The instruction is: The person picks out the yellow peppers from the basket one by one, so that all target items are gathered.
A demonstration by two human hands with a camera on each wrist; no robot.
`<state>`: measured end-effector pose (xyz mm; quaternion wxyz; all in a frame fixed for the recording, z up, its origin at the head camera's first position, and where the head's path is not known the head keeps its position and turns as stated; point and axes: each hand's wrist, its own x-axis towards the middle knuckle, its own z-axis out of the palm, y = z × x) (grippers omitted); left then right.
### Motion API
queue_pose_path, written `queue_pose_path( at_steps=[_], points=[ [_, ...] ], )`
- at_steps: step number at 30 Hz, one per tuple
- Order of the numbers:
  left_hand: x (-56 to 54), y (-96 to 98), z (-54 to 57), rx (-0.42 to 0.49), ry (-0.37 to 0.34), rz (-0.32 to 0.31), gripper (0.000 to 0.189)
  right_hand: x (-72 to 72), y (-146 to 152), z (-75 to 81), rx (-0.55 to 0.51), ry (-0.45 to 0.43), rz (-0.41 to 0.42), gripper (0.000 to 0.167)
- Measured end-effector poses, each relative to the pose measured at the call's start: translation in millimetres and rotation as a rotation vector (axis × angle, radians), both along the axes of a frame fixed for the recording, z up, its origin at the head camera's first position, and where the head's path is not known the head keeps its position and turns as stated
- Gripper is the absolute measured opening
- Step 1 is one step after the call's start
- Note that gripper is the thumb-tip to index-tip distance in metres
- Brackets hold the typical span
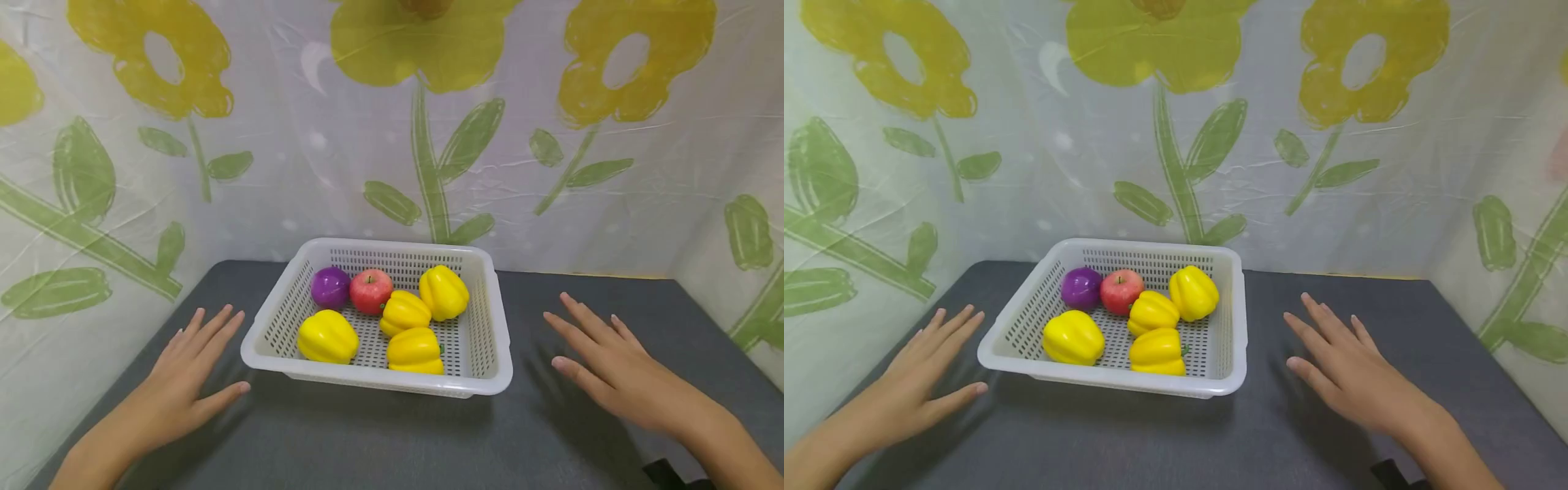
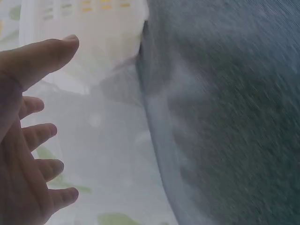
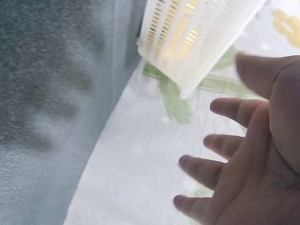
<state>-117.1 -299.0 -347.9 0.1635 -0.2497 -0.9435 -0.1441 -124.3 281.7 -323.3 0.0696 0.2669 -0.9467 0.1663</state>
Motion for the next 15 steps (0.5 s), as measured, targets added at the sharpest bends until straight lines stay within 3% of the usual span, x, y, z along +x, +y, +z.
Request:
queue_pose_path(
  at_steps=[7,11,15],
  points=[
    [2.4,17.0,9.9,-0.021,0.027,-0.057,0.092,-11.3,-2.1,6.1,-0.050,0.344,0.138,0.045],
    [4.1,24.3,15.2,-0.043,0.040,-0.072,0.090,-15.9,-7.3,14.4,-0.080,0.412,0.160,0.058],
    [5.2,30.6,19.5,-0.054,0.056,-0.089,0.087,-19.3,-14.6,21.0,-0.094,0.431,0.172,0.060]
  ],
)
